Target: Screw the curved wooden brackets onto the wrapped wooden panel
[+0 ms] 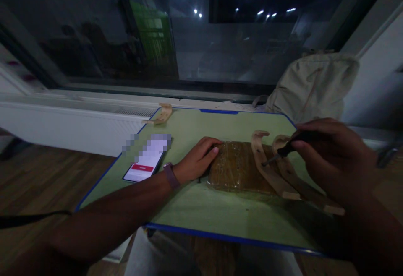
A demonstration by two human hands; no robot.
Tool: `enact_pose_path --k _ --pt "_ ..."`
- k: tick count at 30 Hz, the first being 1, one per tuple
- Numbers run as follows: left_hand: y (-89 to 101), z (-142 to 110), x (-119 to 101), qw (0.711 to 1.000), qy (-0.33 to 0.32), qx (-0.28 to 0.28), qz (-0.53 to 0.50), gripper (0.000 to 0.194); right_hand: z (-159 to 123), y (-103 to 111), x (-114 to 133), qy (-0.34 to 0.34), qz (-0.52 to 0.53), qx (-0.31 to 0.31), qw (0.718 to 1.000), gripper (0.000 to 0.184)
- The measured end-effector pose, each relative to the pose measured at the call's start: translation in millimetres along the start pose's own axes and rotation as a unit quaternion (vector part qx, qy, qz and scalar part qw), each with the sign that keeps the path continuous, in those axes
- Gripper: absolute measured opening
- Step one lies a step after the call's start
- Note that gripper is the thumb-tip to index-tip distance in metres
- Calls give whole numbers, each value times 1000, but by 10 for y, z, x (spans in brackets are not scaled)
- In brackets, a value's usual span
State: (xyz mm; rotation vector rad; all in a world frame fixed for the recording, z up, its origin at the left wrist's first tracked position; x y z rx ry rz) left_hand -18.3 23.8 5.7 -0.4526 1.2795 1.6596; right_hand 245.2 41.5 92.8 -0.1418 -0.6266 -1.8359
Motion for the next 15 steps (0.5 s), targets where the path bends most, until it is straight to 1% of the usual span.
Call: enact_pose_path --k 1,2,3,4,5,7,8,10,11,13,15 --pt "0 1 2 1000 1 1 1 31 -10 -17 29 10 10 33 999 33" --pt "1 2 5 1000 1 2 1 31 -24 -36 53 7 28 66 997 37" --pt "1 3 9 1000 2 2 1 31 -39 -53 69 -8 50 88 995 39" --pt "1 4 12 1000 2 2 2 32 -50 -65 75 -31 76 98 992 40" --pt "2 4 15 1000 1 2 3 32 -55 -72 68 -58 101 92 989 39" --pt "4 4 19 1000 0 1 2 34 -47 -71 28 -98 135 57 984 33" --pt "5 3 20 1000 2 0 3 34 -35 -62 2 -104 145 33 983 31" --pt "8 0 21 1000 7 0 6 34 -10 -38 -50 -105 153 -8 983 37" --pt "9 0 20 1000 9 1 8 33 -1 -26 -69 -103 145 -19 984 38" --pt "12 -2 12 1000 8 3 11 33 4 -6 -73 -87 111 -18 990 35" --pt "15 -2 4 1000 10 3 10 33 -7 -6 -42 -73 78 17 994 28"
Point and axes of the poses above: each hand's wrist, its own z-axis towards the middle knuckle, its own y-axis out of the back of the hand, x = y × z, the point moved 3 cm from there along z, towards the middle knuckle
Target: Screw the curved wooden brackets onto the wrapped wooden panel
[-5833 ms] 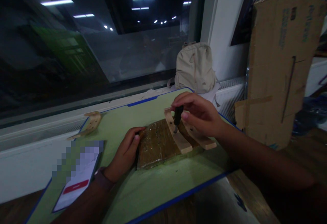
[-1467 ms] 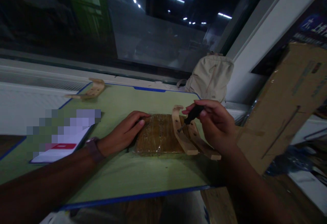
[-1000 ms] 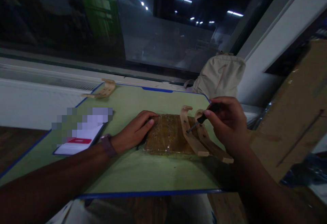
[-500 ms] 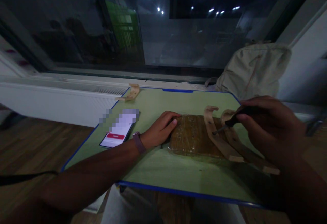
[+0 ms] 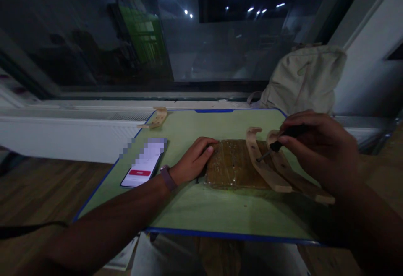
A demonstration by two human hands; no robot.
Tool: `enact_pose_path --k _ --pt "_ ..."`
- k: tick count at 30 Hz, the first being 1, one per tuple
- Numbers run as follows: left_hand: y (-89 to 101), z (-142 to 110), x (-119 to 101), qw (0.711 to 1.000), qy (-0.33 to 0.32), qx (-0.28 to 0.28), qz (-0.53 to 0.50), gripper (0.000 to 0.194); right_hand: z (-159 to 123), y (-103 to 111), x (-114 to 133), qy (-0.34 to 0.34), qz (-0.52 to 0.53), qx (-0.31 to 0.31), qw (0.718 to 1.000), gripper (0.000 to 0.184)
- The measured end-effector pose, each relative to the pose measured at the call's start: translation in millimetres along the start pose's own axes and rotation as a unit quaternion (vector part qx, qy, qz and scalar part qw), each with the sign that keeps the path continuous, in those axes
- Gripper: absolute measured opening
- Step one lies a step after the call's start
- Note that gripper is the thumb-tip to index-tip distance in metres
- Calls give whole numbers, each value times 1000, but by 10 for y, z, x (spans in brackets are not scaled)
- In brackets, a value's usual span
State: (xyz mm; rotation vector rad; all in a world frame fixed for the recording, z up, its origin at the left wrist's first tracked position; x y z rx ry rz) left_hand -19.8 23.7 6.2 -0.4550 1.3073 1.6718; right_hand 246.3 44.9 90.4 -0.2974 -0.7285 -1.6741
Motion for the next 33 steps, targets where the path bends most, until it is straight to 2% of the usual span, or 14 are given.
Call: enact_pose_path --k 2,5,8,10,12,15,18,20,22,25,28,31,33 --pt "1 -2 -4 1000 8 2 -2 33 -21 -25 34 0 14 44 999 28" --pt "1 -7 -2 1000 22 5 -2 34 -36 -79 31 -31 101 84 991 31" --pt "1 -13 8 1000 28 4 2 34 -28 -88 -50 -29 135 44 989 27" --pt "1 -17 17 999 32 4 1 35 -27 -51 -118 -18 98 -13 995 31" --pt "1 -18 22 999 34 6 -1 36 -29 -23 -136 6 41 -22 999 32" --pt "5 -15 24 999 31 7 -3 37 -31 -43 -68 40 30 67 997 32" --pt "2 -11 36 999 30 13 -2 37 -33 -97 -7 17 106 135 985 38" --pt "-2 -10 44 999 28 15 -1 37 -30 -118 -35 -13 134 118 984 34" --pt "-3 -11 43 999 30 16 0 38 -28 -104 -108 -29 127 51 990 30" --pt "4 -13 11 999 34 15 8 37 -38 -64 -208 -38 93 -25 995 37" --pt "16 -15 -35 999 31 18 12 37 -47 -61 -190 -21 84 3 996 37" --pt "19 -12 -60 999 30 22 10 37 -57 -98 -104 -7 131 53 990 28" --pt "14 -7 -64 999 33 25 6 37 -61 -116 -87 -18 157 46 986 24"
Point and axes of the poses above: each hand's wrist, its own z-axis towards the middle knuckle, its own y-axis out of the back of the hand, x = y × z, the point moved 3 cm from there along z, towards the middle knuckle
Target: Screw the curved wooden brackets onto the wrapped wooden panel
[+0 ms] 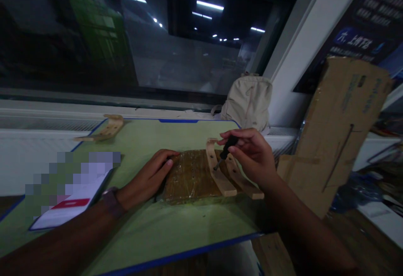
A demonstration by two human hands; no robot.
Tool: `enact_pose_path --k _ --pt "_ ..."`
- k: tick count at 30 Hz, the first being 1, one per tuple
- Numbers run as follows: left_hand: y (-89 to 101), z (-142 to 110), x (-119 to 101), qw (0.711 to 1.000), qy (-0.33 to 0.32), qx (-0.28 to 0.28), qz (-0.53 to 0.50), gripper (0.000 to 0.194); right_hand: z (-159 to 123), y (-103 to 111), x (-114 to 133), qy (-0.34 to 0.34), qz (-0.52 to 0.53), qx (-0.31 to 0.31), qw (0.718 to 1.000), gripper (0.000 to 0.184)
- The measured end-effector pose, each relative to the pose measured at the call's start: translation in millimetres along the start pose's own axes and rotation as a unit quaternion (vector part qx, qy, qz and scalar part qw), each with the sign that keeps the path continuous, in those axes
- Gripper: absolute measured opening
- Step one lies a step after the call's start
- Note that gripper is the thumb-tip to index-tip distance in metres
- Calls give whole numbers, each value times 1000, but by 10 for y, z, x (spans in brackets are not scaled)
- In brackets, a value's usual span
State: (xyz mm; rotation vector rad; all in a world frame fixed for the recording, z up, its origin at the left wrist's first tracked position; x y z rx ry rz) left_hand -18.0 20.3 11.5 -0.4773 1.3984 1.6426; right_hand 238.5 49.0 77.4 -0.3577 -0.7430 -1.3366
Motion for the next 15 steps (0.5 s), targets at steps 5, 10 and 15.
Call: enact_pose_path --k 5,10,15 --pt "-14 11 18 1000 -2 -4 -8 37 -16 95 -67 14 -89 -123 988 35" --pt "-22 15 46 1000 -13 -12 -4 37 -12 77 -19 26 -50 -40 998 21" --pt "-28 19 61 1000 -18 -23 3 35 14 25 -30 -12 6 5 1000 19"
Point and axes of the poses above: each hand's wrist, its own z-axis towards the middle knuckle, its own y-axis out of the back of the hand, x = y × z, the point moved 3 cm from there along z, towards the middle knuckle
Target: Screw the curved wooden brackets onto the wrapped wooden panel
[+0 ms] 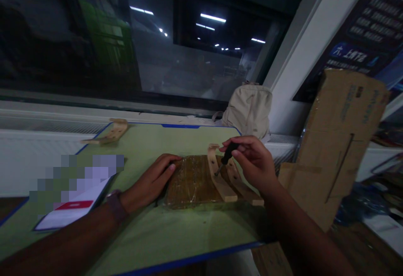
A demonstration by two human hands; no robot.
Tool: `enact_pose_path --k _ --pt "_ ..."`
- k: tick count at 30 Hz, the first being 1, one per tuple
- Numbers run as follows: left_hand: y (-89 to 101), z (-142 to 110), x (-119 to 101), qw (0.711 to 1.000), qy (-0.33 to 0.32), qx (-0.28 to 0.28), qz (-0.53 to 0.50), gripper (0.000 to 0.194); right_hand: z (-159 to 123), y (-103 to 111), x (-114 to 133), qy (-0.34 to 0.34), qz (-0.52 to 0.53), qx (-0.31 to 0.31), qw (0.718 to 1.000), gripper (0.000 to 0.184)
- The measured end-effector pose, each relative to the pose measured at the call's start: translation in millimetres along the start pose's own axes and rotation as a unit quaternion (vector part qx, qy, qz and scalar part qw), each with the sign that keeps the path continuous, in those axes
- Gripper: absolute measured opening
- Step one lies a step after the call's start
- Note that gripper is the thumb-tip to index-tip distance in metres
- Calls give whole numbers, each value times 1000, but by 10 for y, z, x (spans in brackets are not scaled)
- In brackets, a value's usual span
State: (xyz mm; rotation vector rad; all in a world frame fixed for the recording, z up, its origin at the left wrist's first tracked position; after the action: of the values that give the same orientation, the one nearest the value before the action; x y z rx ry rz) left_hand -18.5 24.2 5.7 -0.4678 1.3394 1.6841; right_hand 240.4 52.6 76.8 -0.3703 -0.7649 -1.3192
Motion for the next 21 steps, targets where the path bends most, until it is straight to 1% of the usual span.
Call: enact_pose_path --k 3,5,7,9,11,12,14,16,17,18,19,21 --pt "3 2 2 1000 -7 -6 5 34 6 90 -76 3 -65 -72 995 25" --pt "7 2 -2 1000 -9 -8 8 33 -2 127 -87 19 -111 -81 990 26" --pt "11 2 -10 1000 -8 -7 8 33 -13 106 -44 47 -125 -47 990 24" --pt "12 0 -22 1000 -8 -3 6 33 -25 45 20 60 -92 0 994 23" --pt "14 -3 -32 1000 -4 0 3 34 -28 -16 59 48 -32 26 998 21" --pt "15 -5 -36 1000 -2 1 1 34 -25 -32 61 36 -10 25 999 20" --pt "19 -8 -41 1000 1 0 1 34 -14 -19 35 20 -11 -11 1000 18" --pt "24 -8 -44 1000 1 -3 2 34 -2 38 4 22 -74 -59 995 20" --pt "25 -8 -44 1000 -1 -3 3 34 2 65 2 32 -116 -69 990 20" --pt "26 -8 -43 1000 -1 -3 5 34 7 81 16 50 -154 -64 985 20" --pt "26 -7 -40 1000 -1 -2 6 34 10 82 42 73 -181 -42 980 20" --pt "27 -8 -34 1000 1 -1 6 34 7 50 120 116 -189 28 975 27"
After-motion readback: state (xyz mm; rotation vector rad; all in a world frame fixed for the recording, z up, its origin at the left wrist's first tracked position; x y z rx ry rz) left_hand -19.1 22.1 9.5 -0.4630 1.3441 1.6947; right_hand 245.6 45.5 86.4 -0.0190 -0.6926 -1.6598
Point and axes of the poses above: each hand's wrist, its own z-axis towards the middle knuckle, its own y-axis out of the back of the hand, x = y × z, the point moved 3 cm from there along z, towards the middle knuckle
